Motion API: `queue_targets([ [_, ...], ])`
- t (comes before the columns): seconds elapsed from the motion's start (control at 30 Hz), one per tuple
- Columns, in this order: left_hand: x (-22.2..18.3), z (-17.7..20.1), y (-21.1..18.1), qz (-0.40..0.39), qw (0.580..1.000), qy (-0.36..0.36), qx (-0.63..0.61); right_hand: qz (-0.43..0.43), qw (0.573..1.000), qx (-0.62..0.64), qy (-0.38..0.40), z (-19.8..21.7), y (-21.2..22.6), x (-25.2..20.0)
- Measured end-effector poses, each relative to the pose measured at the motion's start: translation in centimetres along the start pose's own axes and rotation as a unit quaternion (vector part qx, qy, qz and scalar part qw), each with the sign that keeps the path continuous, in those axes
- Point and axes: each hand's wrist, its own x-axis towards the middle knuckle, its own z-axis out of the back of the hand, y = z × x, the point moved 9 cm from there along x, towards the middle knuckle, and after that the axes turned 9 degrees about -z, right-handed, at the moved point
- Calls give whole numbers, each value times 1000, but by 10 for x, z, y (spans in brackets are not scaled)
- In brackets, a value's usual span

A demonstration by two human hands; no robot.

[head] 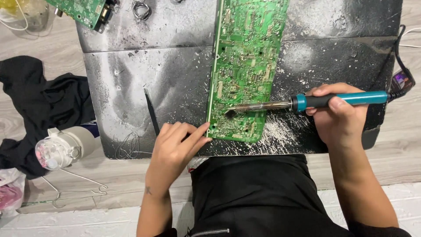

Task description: Soldering and desoldering components on a printed circuit board using a soldering iron and tweezers.

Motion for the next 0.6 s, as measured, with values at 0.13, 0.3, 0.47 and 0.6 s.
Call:
queue_targets([
  [0.13,-7,-7,-1,24,999,-3,44,-7,999,31,11,-7,-5,-5],
  [0.3,-15,-17,-6,27,994,-1,102,43,995,-72,46,-28,1,-13],
  [0.47,-17,-19,-6,20,994,-15,102,43,993,-104,34,-25,-3,-14],
  [0.6,-18,-17,-4,22,995,-35,85,49,992,-115,34,-23,-6,-14],
])
